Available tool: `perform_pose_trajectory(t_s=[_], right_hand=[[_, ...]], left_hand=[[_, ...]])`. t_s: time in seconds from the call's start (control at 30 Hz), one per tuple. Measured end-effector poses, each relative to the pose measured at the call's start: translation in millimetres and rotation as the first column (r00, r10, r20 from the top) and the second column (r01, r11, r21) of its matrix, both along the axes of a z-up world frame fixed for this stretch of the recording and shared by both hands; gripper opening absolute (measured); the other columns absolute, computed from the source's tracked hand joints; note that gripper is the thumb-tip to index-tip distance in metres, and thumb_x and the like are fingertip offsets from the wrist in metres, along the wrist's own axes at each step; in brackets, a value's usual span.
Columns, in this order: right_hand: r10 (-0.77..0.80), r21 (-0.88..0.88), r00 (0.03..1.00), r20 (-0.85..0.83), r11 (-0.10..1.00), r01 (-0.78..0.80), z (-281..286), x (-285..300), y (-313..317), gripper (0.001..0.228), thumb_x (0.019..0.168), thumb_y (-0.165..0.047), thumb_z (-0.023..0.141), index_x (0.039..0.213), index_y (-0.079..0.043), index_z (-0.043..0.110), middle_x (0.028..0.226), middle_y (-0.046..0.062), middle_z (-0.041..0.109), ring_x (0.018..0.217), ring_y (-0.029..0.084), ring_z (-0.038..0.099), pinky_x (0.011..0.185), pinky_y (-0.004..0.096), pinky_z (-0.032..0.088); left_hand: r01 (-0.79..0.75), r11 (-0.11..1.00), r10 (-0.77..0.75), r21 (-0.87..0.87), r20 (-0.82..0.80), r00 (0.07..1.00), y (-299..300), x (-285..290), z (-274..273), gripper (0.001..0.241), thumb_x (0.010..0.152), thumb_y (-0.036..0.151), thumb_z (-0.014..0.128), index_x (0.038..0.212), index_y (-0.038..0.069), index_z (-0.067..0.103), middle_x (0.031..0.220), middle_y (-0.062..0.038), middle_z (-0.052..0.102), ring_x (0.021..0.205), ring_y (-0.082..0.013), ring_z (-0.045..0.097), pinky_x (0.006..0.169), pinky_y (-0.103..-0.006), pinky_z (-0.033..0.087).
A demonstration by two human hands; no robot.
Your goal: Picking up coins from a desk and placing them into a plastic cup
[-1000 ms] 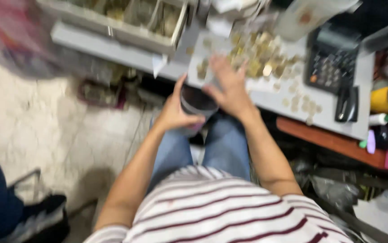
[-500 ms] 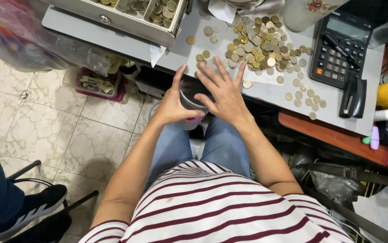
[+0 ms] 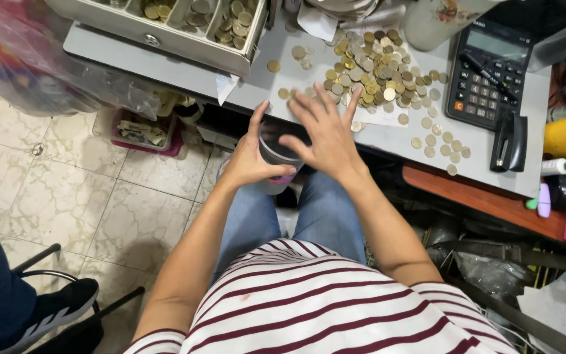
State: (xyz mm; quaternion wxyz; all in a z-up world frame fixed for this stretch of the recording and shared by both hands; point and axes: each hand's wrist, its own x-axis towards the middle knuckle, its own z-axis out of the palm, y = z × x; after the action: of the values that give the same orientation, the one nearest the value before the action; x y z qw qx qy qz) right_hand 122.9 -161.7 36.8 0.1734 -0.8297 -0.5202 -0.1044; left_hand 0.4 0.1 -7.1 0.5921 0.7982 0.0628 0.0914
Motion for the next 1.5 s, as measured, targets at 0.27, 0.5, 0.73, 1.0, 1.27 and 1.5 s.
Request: perform_pose_trajectory(t_s=[0.27,0.5,0.73,1.0,1.27,1.5], right_hand=[[0.174,0.076,0.963,-0.204,0.984,-0.162,15.2,13.8,12.1,0.048,0.101,-0.054,0.058,0.137,-0.022,0.062,0.145,0.004,0.054,0.144,0.032,0.043,0.115,0.076,-0.007],[0.216,-0.054,0.964,-0.153,0.972,-0.227,5.7,35.6,48.4,0.062,0.111,-0.045,0.035,0.147,0.003,0.049,0.157,0.021,0.045,0.149,0.036,0.037,0.118,0.070,-0.005],[0.340,0.060,0.768,-0.542,0.928,-0.368,19.4,1.0,-15.7,0.047,0.107,-0.028,0.050,0.150,-0.007,0.049,0.160,0.014,0.043,0.153,0.031,0.035,0.126,0.057,0.014],[0.026,-0.092,0.973,-0.230,0.995,-0.048,3.2,94.6,46.9,0.077,0.108,-0.054,0.041,0.159,-0.001,0.021,0.160,0.024,0.041,0.152,0.044,0.024,0.116,0.070,-0.004],[0.077,-0.113,0.977,-0.198,0.988,-0.101,5.5,47.9,39.0,0.064,0.107,-0.052,0.039,0.156,-0.011,0.034,0.160,0.010,0.044,0.154,0.035,0.023,0.113,0.074,-0.013],[0.137,-0.060,0.986,-0.091,0.988,-0.142,-17.7,8.8,3.8,0.057,0.109,-0.045,0.047,0.155,-0.012,0.042,0.157,0.014,0.048,0.148,0.033,0.042,0.120,0.066,-0.005]], left_hand=[[-0.011,0.999,0.013,-0.031,0.062,0.998,-2.2,3.7,-10.9,0.139,0.055,0.029,0.099,0.160,0.023,0.009,0.132,-0.025,0.064,0.124,-0.0422,0.061,0.107,-0.0504,0.046],[0.001,0.999,0.004,-0.042,0.119,0.993,0.0,3.2,-13.0,0.138,0.057,0.029,0.098,0.160,0.017,0.006,0.134,-0.020,0.066,0.124,-0.0296,0.066,0.106,-0.0367,0.049],[0.001,0.998,0.005,-0.058,0.110,0.994,-1.4,5.7,-17.1,0.139,0.057,0.030,0.098,0.160,0.014,0.005,0.151,-0.016,0.053,0.132,-0.0247,0.058,0.111,-0.0338,0.042],[-0.015,0.999,0.017,-0.048,0.060,0.998,2.0,2.8,-15.6,0.141,0.053,0.033,0.099,0.160,0.022,0.008,0.129,-0.024,0.066,0.121,-0.0275,0.067,0.102,-0.0368,0.052],[0.039,0.994,-0.027,-0.104,0.107,0.994,1.4,2.8,-16.0,0.138,0.057,0.031,0.098,0.159,0.018,0.006,0.135,-0.022,0.063,0.123,-0.0312,0.066,0.104,-0.0403,0.052],[0.040,0.991,-0.036,-0.128,0.039,0.999,2.3,5.8,-1.6,0.148,0.056,0.018,0.103,0.162,0.019,0.000,0.136,-0.034,0.058,0.122,-0.0521,0.061,0.104,-0.0598,0.050]])
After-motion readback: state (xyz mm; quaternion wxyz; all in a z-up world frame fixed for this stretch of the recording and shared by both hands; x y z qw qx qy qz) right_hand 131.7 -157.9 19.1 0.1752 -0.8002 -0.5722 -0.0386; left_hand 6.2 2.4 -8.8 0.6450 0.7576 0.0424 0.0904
